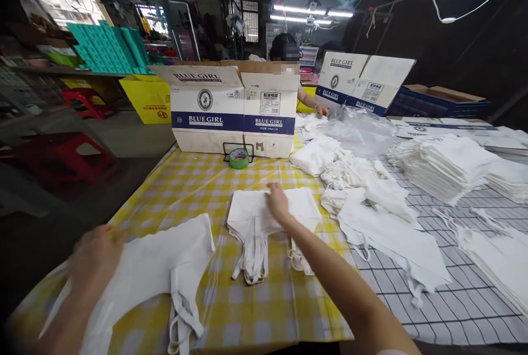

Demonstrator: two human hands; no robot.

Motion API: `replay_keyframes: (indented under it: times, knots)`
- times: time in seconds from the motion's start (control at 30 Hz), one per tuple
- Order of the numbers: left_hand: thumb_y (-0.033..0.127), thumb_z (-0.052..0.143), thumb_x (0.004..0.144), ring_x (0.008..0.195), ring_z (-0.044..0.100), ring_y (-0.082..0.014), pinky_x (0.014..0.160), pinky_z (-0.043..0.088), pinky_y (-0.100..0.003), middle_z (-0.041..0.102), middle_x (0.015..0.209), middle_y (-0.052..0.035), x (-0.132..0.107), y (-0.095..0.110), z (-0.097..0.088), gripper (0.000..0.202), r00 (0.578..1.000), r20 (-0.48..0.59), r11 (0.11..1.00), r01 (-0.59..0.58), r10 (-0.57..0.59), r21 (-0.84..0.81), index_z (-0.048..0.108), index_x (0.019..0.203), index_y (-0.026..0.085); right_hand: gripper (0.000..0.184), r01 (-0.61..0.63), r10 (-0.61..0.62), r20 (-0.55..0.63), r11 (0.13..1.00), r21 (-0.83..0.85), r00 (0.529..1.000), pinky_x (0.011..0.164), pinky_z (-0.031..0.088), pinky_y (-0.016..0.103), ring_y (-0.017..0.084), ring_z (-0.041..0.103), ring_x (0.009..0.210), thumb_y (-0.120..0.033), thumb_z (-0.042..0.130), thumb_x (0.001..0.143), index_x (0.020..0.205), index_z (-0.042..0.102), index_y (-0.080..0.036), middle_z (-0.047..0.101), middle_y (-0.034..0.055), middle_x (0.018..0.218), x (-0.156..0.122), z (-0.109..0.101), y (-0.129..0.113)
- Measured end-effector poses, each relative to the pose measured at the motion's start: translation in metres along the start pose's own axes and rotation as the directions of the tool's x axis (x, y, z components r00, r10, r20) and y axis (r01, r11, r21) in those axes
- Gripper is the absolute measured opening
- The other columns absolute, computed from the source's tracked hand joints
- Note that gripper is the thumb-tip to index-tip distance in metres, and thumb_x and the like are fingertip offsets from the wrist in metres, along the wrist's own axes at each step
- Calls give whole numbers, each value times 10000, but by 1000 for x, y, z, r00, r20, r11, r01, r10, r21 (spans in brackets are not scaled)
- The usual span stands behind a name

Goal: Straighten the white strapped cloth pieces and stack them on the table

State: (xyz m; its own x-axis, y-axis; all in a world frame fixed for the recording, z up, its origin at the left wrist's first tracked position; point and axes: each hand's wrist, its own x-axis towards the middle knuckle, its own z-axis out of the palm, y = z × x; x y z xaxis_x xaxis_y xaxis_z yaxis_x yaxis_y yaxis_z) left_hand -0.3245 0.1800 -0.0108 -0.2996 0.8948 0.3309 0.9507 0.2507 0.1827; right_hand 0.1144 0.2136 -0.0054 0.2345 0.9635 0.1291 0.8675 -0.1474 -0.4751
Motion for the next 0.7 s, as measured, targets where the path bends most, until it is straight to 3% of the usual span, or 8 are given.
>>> replay_keyframes:
  times: [0.07,0.17,0.27,0.4,0.7]
  knots:
    - [339,354,858,1045,545,-301,890,405,-403,609,1070,-174,-4,72,6,370,984,52,983,-170,173,-67,530,1087,107,364,-148,143,-71,986,-76,987,825,420,329,257,524,1073,-217,482,848,1197,522,-121,503,174,1216,8,-26,52]
    - [333,398,870,985,593,-214,847,422,-299,639,1086,-108,-9,171,29,306,938,147,945,-292,313,-148,575,1051,161,347,-291,272,-131,943,-163,953,803,407,368,323,487,1097,-247,517,835,1124,562,-60,495,233,1176,9,-48,105]
    - [382,435,863,875,634,-225,734,444,-306,676,981,-110,-12,234,54,301,919,211,939,-303,333,-162,624,968,173,235,-292,269,-129,932,-213,954,751,399,329,279,548,970,-276,540,828,964,640,-111,566,167,1046,1,-48,125]
    - [350,462,860,769,648,-249,666,443,-327,686,847,-136,-17,263,70,282,910,256,945,-303,325,-122,653,870,143,204,-218,183,-158,944,-248,970,724,365,272,202,556,908,-233,480,869,992,634,-181,589,89,997,-9,-34,127]
    - [164,334,895,956,567,-274,830,404,-395,622,1002,-150,-35,271,66,311,871,118,879,-475,476,-37,628,994,134,276,-168,129,-175,960,-225,976,661,315,262,189,501,966,-202,392,924,1146,555,-210,552,82,1089,-13,-26,130]
